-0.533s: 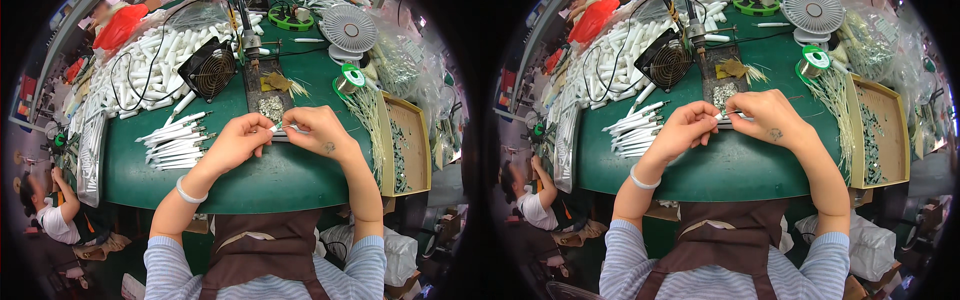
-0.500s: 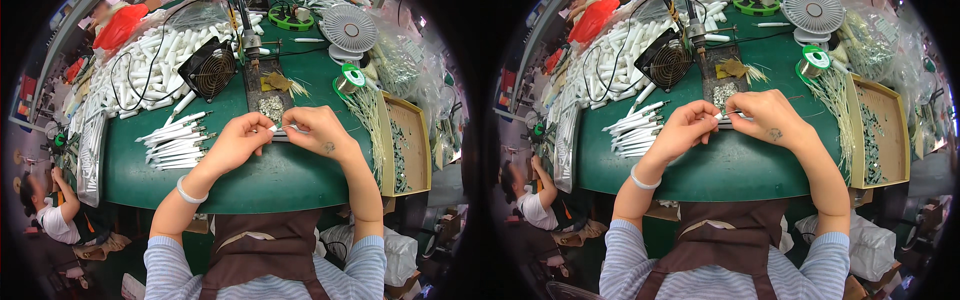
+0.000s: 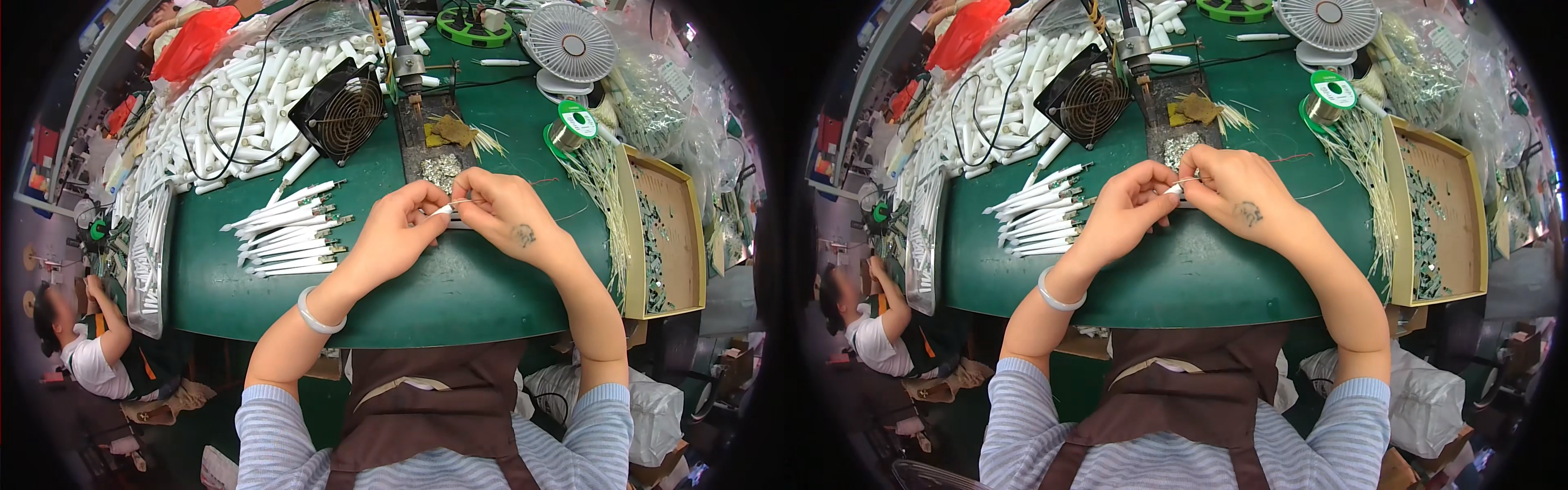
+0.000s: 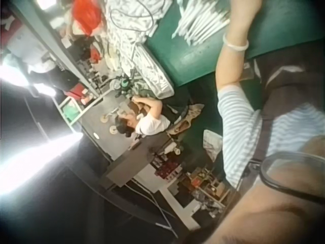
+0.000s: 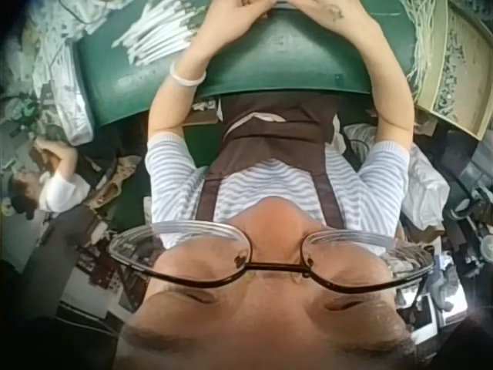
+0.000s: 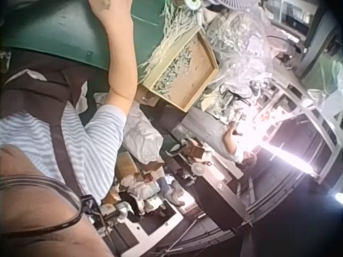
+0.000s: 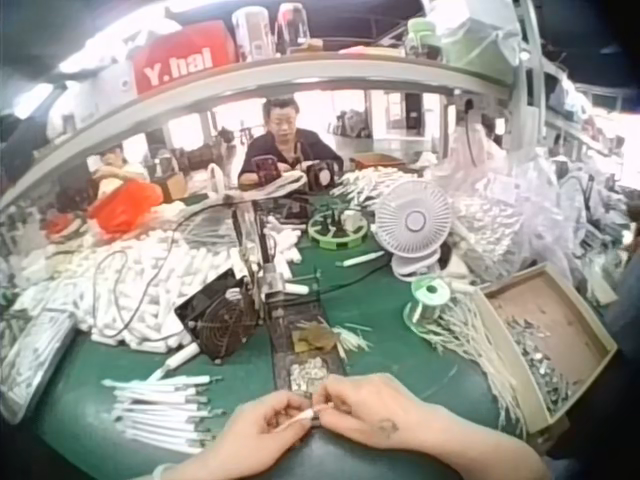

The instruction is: Assembling electronic components by soldering wires and attaching protective tubes.

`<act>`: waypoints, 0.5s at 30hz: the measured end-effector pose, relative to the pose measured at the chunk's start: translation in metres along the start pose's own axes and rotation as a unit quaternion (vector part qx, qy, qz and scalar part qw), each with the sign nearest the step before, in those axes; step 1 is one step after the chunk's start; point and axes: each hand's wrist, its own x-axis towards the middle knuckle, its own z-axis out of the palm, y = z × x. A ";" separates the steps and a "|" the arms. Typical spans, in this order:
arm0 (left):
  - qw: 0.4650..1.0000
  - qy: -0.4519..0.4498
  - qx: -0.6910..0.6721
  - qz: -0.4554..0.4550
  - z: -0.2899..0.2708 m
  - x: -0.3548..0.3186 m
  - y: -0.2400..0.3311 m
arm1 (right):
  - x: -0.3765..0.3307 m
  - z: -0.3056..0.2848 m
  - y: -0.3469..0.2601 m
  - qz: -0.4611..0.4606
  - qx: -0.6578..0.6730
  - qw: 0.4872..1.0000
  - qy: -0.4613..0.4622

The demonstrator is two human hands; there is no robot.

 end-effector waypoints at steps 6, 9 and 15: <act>0.986 0.000 -0.150 -0.065 -0.003 0.004 0.000 | 0.000 0.000 0.002 -0.015 0.033 0.998 0.059; 0.983 0.009 -0.169 -0.075 -0.004 0.005 0.001 | 0.000 0.000 0.001 -0.067 0.009 0.994 0.083; 0.979 0.006 -0.186 -0.078 -0.004 0.005 0.000 | 0.002 0.010 0.010 -0.155 -0.051 0.979 0.125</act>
